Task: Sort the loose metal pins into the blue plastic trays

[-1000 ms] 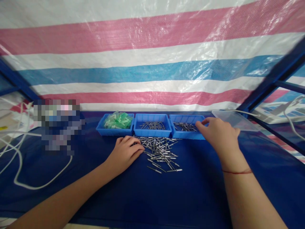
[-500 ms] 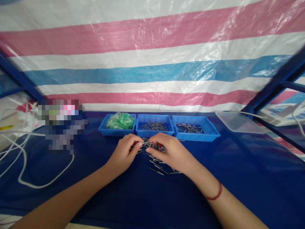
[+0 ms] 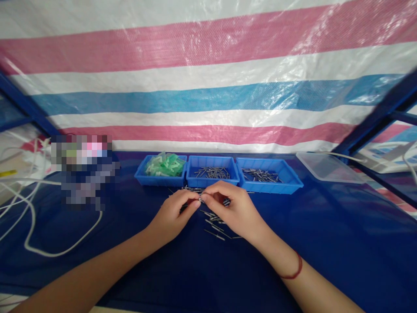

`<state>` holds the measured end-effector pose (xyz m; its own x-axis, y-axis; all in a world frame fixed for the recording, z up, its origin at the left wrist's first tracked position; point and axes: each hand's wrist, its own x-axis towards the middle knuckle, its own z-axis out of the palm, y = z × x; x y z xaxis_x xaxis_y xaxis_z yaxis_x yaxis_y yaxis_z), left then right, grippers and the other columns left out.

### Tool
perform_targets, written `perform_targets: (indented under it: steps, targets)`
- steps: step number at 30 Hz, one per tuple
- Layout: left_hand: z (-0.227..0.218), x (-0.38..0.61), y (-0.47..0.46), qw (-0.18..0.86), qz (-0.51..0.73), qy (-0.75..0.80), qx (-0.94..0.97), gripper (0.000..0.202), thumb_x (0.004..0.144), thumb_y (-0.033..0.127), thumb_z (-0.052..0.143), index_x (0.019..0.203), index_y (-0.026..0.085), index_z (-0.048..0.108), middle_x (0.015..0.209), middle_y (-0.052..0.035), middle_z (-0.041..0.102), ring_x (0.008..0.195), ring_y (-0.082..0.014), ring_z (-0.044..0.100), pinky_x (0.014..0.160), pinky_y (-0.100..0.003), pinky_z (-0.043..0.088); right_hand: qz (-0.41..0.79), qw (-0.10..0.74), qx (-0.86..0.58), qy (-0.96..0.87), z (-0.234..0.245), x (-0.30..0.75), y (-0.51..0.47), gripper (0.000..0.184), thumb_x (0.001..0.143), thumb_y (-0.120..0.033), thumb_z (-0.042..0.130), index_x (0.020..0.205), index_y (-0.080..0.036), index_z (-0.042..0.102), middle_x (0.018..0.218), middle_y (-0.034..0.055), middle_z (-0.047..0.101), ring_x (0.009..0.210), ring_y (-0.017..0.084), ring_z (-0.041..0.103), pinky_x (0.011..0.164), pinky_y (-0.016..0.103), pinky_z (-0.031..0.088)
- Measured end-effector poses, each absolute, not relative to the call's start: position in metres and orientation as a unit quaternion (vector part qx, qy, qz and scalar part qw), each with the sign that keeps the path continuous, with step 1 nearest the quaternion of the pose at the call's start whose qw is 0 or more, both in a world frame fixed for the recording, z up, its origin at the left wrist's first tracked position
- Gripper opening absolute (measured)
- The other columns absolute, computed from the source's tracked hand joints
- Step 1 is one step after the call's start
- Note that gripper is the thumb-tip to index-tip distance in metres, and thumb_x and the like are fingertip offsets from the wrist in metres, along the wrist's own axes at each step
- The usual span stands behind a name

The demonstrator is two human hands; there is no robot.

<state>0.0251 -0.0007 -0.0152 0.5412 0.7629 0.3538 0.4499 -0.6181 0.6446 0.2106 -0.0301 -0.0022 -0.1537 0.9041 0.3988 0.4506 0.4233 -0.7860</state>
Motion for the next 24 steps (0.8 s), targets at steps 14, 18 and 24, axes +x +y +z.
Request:
perform_targets:
  steps: [14,18,24]
  targets:
    - [-0.009,0.022,0.002,0.258,0.351,0.352,0.828,0.012,0.090,0.025,0.053,0.086,0.018,0.060,0.084,-0.0022,0.060,0.082,-0.0144,0.058,0.075,-0.025,0.045,0.198,0.422,-0.470,-0.750,0.003,0.215,-0.030,0.010,0.085,-0.023,0.055,0.085,-0.020,0.065,0.076,0.0024,0.064,0.064,0.014,0.056,0.058,0.026,0.045]
    - [-0.006,0.021,0.002,0.249,0.347,0.353,0.832,0.013,0.091,0.026,0.051,0.087,0.018,0.060,0.085,-0.0022,0.062,0.083,-0.0149,0.058,0.076,-0.026,0.044,0.175,0.390,-0.458,-0.780,0.007,0.216,-0.030,0.010,0.084,-0.018,0.054,0.082,-0.020,0.063,0.077,0.0025,0.064,0.065,0.013,0.056,0.060,0.026,0.046]
    - [-0.008,0.020,0.002,0.159,0.267,0.371,0.875,0.024,0.091,0.034,0.053,0.111,0.022,0.059,0.098,-0.0029,0.063,0.094,-0.0195,0.055,0.083,-0.034,0.039,0.104,0.349,-0.513,-0.777,0.012,0.237,-0.024,0.013,0.084,-0.022,0.051,0.078,-0.021,0.062,0.079,0.0027,0.066,0.070,0.016,0.060,0.067,0.029,0.047]
